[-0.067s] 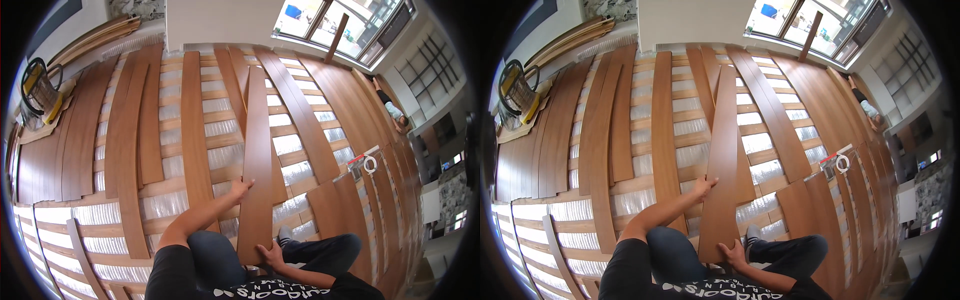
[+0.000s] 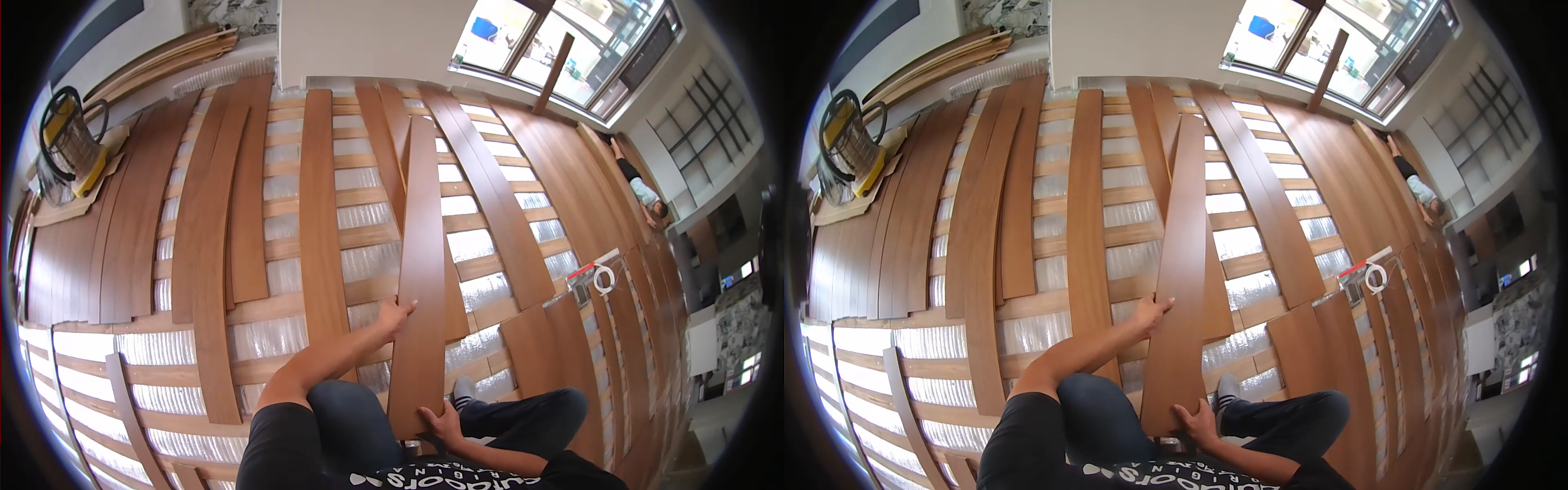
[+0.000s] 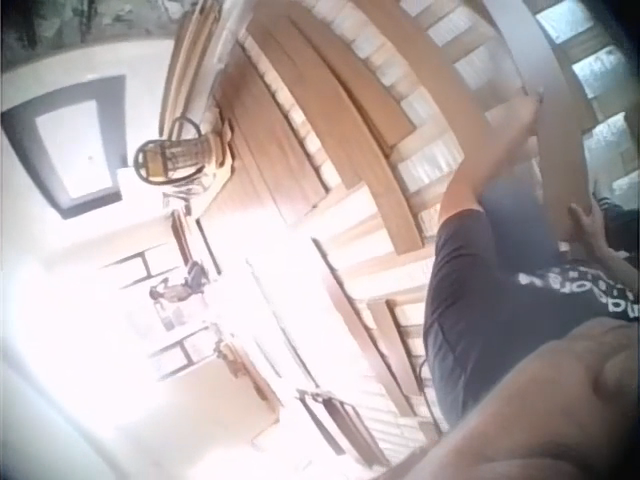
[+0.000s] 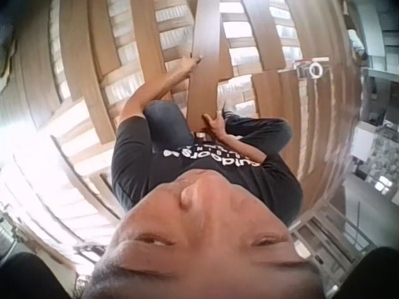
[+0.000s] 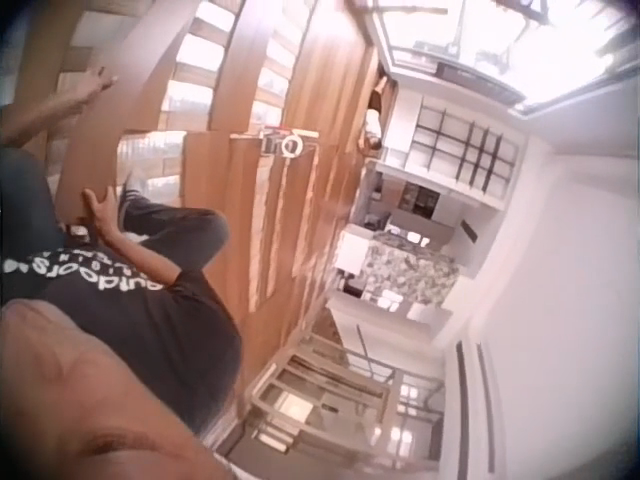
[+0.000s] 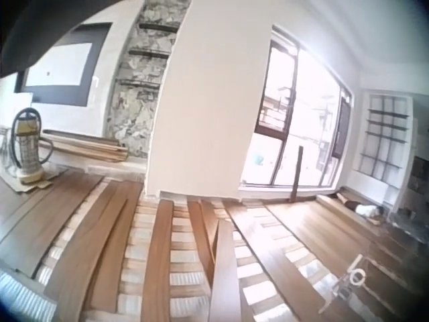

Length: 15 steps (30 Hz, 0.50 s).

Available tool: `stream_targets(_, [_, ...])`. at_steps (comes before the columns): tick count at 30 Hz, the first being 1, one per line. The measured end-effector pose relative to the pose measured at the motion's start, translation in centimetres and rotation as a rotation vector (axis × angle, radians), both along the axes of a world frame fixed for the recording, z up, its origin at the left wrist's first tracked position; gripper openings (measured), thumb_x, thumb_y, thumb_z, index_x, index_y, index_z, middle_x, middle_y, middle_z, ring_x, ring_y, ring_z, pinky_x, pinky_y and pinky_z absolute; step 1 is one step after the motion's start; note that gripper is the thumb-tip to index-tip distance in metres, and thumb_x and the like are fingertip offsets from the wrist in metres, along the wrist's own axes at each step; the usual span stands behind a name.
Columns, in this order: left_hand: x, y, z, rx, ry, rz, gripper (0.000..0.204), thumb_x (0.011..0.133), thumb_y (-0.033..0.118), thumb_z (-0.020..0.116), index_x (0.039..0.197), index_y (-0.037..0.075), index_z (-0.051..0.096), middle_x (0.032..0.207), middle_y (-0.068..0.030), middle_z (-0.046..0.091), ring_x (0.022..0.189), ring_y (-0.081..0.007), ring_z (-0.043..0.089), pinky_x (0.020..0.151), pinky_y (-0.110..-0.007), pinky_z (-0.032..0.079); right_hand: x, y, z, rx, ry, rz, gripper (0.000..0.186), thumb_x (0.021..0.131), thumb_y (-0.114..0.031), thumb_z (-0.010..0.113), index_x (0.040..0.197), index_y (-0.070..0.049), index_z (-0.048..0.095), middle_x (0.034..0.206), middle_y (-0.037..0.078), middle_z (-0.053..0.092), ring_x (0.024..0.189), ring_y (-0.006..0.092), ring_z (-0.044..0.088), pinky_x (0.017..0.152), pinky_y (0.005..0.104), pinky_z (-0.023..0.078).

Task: The person lays wooden floor planks onto a subfloor grid, applies adhesive from a bottle, aligns the planks using a hammer, and secures them with a power nailer.

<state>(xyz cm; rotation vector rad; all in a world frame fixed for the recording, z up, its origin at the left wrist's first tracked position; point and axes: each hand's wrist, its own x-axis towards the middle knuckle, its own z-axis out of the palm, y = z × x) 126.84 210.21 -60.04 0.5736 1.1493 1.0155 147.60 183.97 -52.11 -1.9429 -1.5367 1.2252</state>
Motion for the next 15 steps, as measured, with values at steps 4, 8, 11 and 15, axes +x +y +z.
stream_targets(4, [0.9,-1.6,4.0,-0.036,-0.157,0.104,0.037,0.093,0.012,0.075,0.120,-0.006,0.059,0.107,-0.0156,0.070,0.094,-0.0244,0.069,0.078,-0.040,0.060,1.7,-0.5,-0.7,-0.018,0.095,-0.050,0.046,0.088,-0.031,0.081,0.113,0.003,0.065,0.104,0.015,0.073,0.091,0.0221,0.070,0.081,0.0351,0.057])
stream_targets(8, [-2.7,-2.7,4.5,-0.015,-0.194,0.208,0.039,0.093,0.012,0.075,0.123,-0.006,0.057,0.113,-0.0148,0.069,0.099,-0.0245,0.069,0.081,-0.040,0.061,-0.6,0.8,0.7,0.022,0.048,0.034,0.047,0.087,-0.032,0.082,0.114,0.002,0.065,0.105,0.018,0.074,0.095,0.0251,0.072,0.084,0.0358,0.056])
stream_targets(11, [-5.0,-3.6,5.0,-0.055,-0.183,0.251,0.042,0.092,0.013,0.076,0.125,-0.005,0.056,0.117,-0.0143,0.068,0.101,-0.0242,0.069,0.084,-0.040,0.061,-1.0,2.0,1.2,0.006,0.002,0.104,0.049,0.085,-0.032,0.084,0.115,0.001,0.065,0.106,0.020,0.074,0.099,0.0282,0.072,0.086,0.0369,0.056])
stream_targets(15, [-9.4,-3.5,3.6,0.038,-0.080,0.363,0.044,0.092,0.015,0.076,0.126,-0.005,0.056,0.115,-0.0140,0.069,0.100,-0.0229,0.070,0.084,-0.039,0.062,-3.6,4.6,0.5,0.021,0.048,0.180,0.047,0.086,-0.030,0.082,0.116,0.002,0.066,0.107,0.020,0.074,0.099,0.0291,0.072,0.086,0.0371,0.056])
